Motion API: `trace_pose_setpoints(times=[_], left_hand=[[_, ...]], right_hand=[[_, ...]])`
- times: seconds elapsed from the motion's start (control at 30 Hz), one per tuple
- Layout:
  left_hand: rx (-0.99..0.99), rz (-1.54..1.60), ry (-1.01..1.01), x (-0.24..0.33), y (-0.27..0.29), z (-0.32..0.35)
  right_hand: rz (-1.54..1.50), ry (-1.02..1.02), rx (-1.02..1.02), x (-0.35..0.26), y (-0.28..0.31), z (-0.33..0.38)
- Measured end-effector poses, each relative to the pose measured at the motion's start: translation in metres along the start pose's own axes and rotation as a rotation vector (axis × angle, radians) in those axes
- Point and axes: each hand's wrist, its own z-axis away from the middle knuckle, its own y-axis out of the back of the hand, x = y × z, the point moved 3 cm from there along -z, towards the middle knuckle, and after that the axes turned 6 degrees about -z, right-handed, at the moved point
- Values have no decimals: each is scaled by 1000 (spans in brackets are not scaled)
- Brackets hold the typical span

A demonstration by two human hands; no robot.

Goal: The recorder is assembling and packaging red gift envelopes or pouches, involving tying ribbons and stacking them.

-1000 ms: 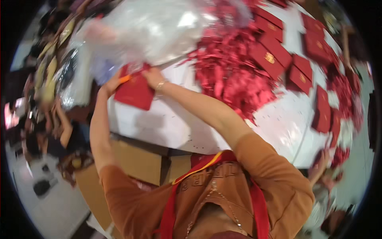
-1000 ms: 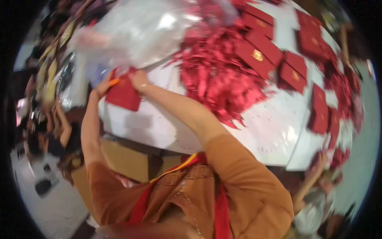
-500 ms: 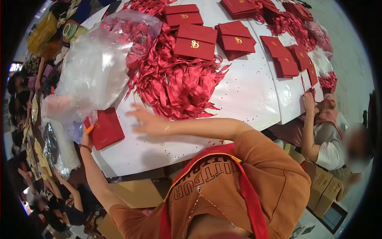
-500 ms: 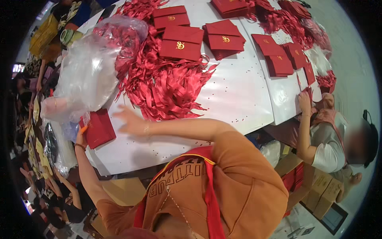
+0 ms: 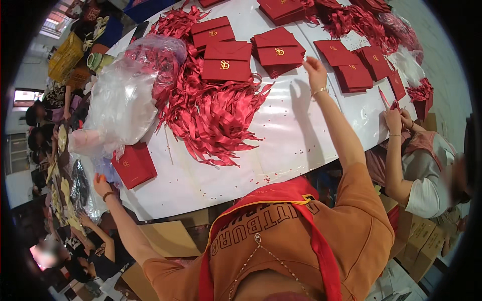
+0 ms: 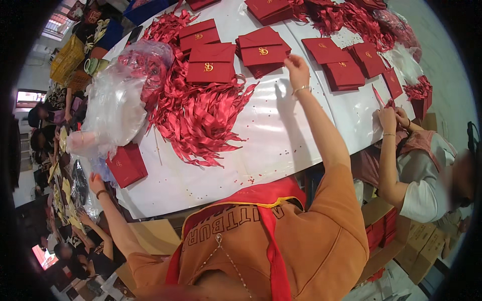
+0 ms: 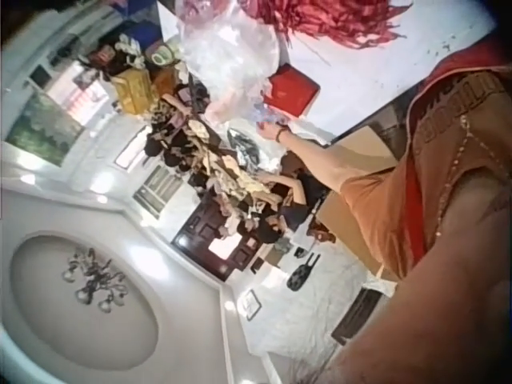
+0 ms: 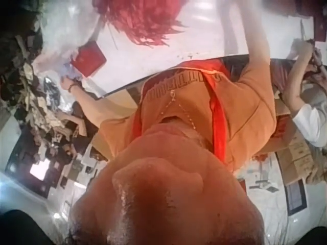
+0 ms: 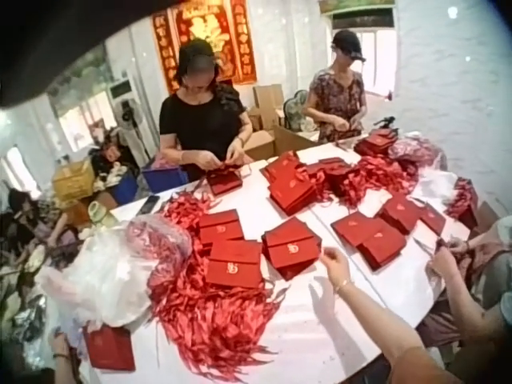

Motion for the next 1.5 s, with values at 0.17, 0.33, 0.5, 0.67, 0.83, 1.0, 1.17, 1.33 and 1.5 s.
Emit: trace_pose_setpoints(times=[0.17, 0.33, 0.5, 0.67, 0.83, 1.0, 1.17, 1.33, 1.5], left_hand=[[-280, 108, -263, 241, -133, 164], [-1071, 557, -147, 385, -308, 348], [-795, 99, -323, 423, -426, 386], [-632, -78, -159, 414, -464, 412], [-585, 17, 52, 412, -461, 402], [-729, 298, 113, 403, -443, 408], [-292, 476, -107, 402, -391, 453], [-722, 699, 88, 397, -354, 493], [-1574, 682, -124, 356, -334, 456]], right_hand=[[359, -103, 9, 10, 28, -79], [390, -274, -188, 53, -6, -120], [341, -272, -399, 63, -16, -126], [321, -381, -459, 45, -18, -114], [139, -621, -566, 29, -4, -100], [-237, -764, -456, 35, 31, -54], [-744, -726, -315, 18, 71, 32], [-771, -757, -73, 17, 70, 148], [-61, -855, -1457, -40, 73, 253]])
